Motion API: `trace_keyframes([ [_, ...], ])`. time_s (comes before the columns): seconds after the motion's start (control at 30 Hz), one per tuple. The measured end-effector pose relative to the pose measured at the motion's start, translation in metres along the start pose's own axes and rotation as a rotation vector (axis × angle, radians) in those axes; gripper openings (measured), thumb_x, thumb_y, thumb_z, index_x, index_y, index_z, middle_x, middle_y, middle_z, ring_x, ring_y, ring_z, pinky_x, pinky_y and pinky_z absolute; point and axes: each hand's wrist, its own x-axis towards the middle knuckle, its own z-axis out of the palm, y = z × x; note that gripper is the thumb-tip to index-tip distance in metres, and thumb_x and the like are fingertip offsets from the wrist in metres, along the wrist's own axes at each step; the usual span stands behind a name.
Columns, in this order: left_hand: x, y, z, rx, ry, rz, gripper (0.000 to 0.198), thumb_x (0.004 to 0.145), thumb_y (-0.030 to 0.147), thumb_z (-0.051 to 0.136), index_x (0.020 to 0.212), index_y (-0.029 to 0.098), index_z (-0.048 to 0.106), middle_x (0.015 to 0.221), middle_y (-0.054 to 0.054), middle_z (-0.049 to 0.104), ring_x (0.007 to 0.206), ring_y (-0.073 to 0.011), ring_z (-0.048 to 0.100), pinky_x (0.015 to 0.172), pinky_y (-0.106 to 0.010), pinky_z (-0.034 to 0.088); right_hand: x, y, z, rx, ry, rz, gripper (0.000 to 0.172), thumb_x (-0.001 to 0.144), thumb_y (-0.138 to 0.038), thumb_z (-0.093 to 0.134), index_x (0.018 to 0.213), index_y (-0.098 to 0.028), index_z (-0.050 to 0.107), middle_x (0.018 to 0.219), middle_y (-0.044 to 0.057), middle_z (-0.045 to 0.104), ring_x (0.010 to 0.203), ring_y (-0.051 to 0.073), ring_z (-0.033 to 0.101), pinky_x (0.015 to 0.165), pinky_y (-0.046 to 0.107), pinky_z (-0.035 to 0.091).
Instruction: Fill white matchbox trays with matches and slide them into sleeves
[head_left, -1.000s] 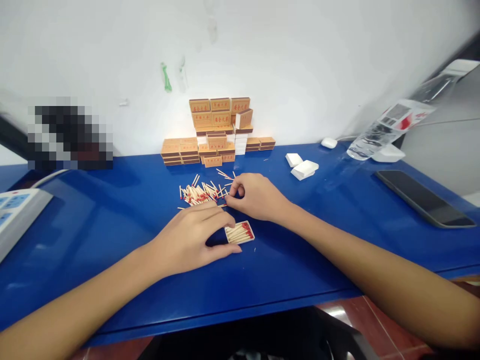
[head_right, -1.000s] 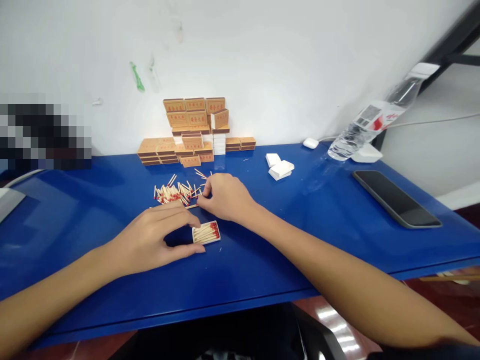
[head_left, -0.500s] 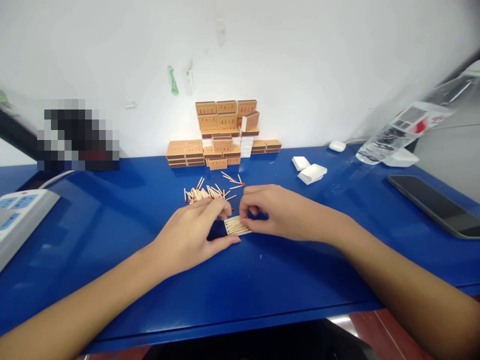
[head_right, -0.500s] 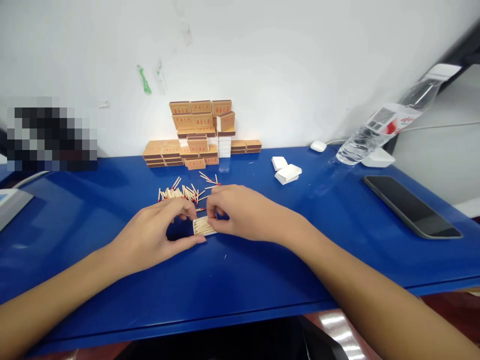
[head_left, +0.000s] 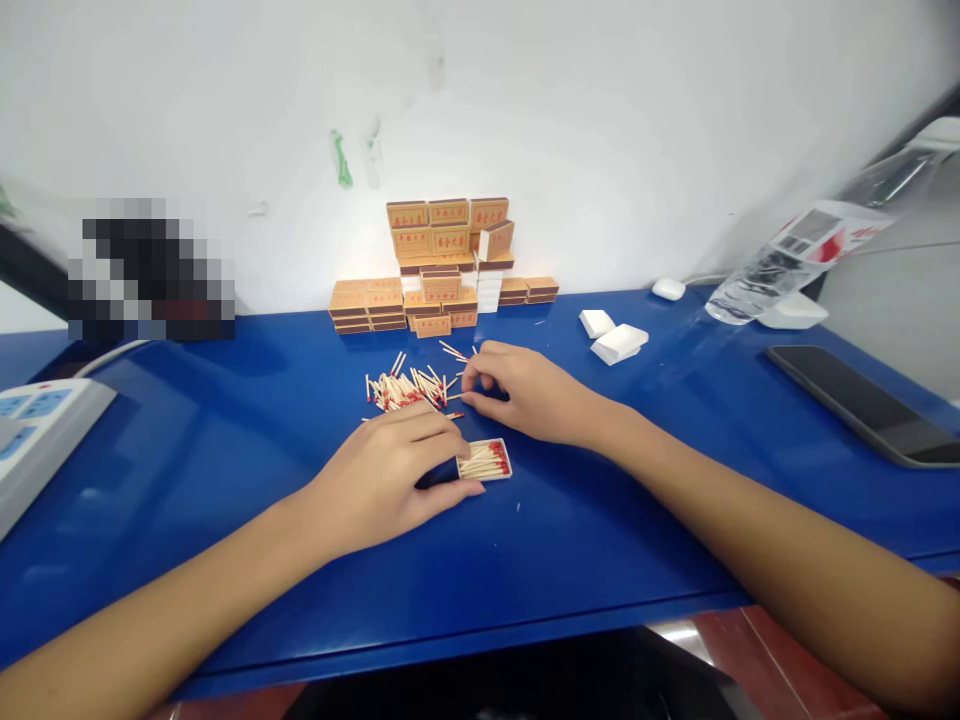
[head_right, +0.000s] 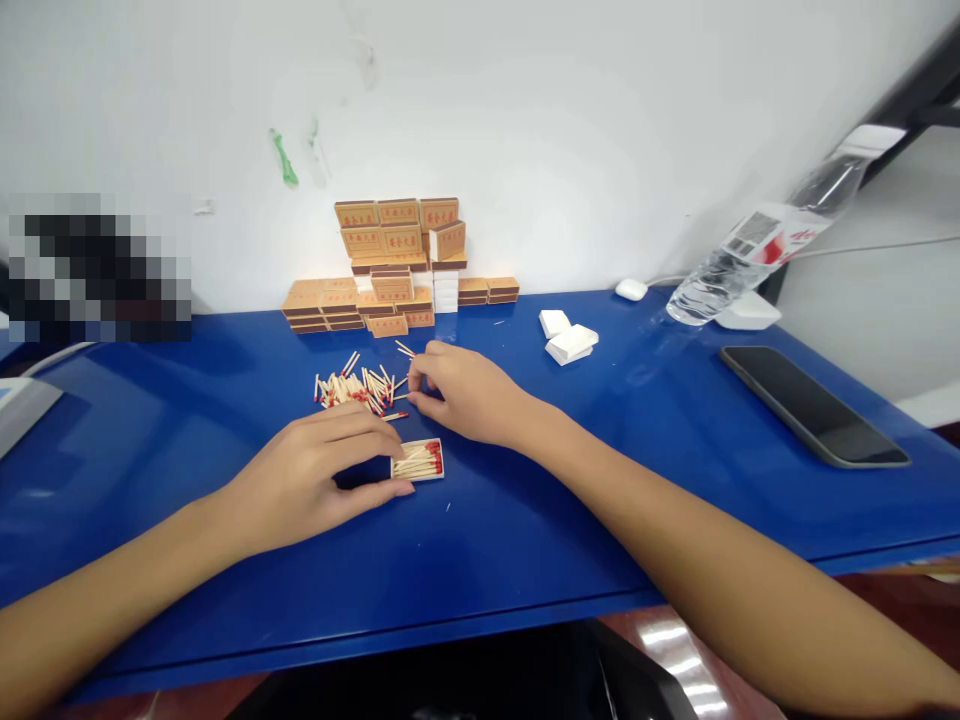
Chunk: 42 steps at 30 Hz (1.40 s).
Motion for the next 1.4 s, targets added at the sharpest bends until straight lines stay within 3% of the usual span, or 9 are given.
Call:
trace_keyframes([
  [0.17,0.000,-0.001,-0.002,0.063,0.034,-0.049,0.032,0.096,0.047,0.074,0.104,0.017,0.066,0.092,-0.004,0.071,0.084,-0.0211,0.067,0.076,-0.036,0.056,-0.003,0.002,-0.010,-0.011,-0.087,0.045,0.013,0.099,-0.024,0.060,0.087,-0.018,0.062,0.091,0.005,0.060,0.078,0.016,0.053,0.073,0.031,0.041],
  [0.33,-0.001,0.000,-0.003,-0.023,0.017,-0.159,0.051,0.081,0.062,0.083,0.098,0.019,0.063,0.082,0.001,0.067,0.077,-0.0183,0.064,0.071,-0.033,0.054,-0.016,-0.005,-0.026,0.100,-0.007,0.146,0.013,0.095,-0.030,0.062,0.087,-0.019,0.065,0.087,0.003,0.065,0.076,0.016,0.057,0.071,0.032,0.043],
  [0.47,-0.002,0.005,-0.002,-0.151,0.013,-0.173,0.039,0.086,0.053,0.083,0.090,0.020,0.064,0.080,0.003,0.068,0.072,-0.0138,0.064,0.068,-0.027,0.051,-0.025,-0.022,-0.034,0.170,-0.081,0.253,0.014,0.090,-0.032,0.063,0.083,-0.020,0.067,0.081,0.001,0.068,0.069,0.015,0.057,0.066,0.031,0.044],
  [0.67,-0.004,0.010,-0.002,-0.142,0.005,-0.160,0.014,0.092,0.033,0.077,0.089,0.021,0.070,0.062,0.007,0.059,0.050,-0.0079,0.051,0.052,-0.023,0.041,-0.031,-0.047,-0.032,0.146,-0.185,0.368,0.013,0.087,-0.031,0.064,0.078,-0.022,0.066,0.077,0.001,0.069,0.065,0.015,0.056,0.059,0.032,0.040],
  [0.87,-0.003,0.010,-0.001,-0.097,-0.003,-0.106,0.014,0.097,0.029,0.070,0.085,0.021,0.070,0.064,0.006,0.062,0.050,-0.0080,0.052,0.052,-0.024,0.040,-0.034,-0.057,-0.022,0.019,-0.191,0.338,0.014,0.089,-0.030,0.065,0.078,-0.022,0.063,0.086,0.004,0.069,0.072,0.017,0.055,0.064,0.033,0.036],
  [1.1,-0.003,0.009,-0.001,0.015,0.029,-0.081,0.015,0.099,0.030,0.067,0.088,0.020,0.071,0.069,0.004,0.069,0.053,-0.0096,0.059,0.055,-0.025,0.043,-0.033,-0.048,-0.024,-0.043,-0.130,0.305,0.020,0.098,-0.032,0.061,0.081,-0.021,0.065,0.083,0.004,0.069,0.069,0.016,0.055,0.063,0.033,0.033],
  [1.2,-0.002,0.009,-0.002,0.083,0.065,-0.125,0.018,0.098,0.038,0.069,0.092,0.021,0.070,0.069,0.005,0.068,0.055,-0.0109,0.060,0.057,-0.026,0.044,-0.034,-0.045,-0.029,0.005,-0.197,0.272,0.026,0.099,-0.031,0.060,0.075,-0.021,0.064,0.075,0.002,0.067,0.064,0.015,0.052,0.061,0.032,0.032],
  [1.3,0.000,0.010,-0.004,0.130,0.079,-0.228,0.033,0.091,0.053,0.074,0.092,0.021,0.065,0.067,0.005,0.063,0.052,-0.0112,0.056,0.054,-0.025,0.042,-0.031,-0.037,-0.031,0.178,-0.281,0.198,0.032,0.101,-0.036,0.059,0.073,-0.021,0.064,0.066,-0.002,0.062,0.058,0.013,0.048,0.057,0.031,0.032],
  [1.4,0.001,0.009,-0.005,0.145,0.063,-0.322,0.043,0.083,0.056,0.080,0.095,0.022,0.057,0.064,0.009,0.057,0.047,-0.0100,0.050,0.050,-0.024,0.038,-0.020,-0.019,-0.024,0.172,-0.161,0.209,0.029,0.100,-0.037,0.060,0.078,-0.020,0.067,0.067,-0.002,0.060,0.060,0.013,0.049,0.059,0.030,0.034],
])
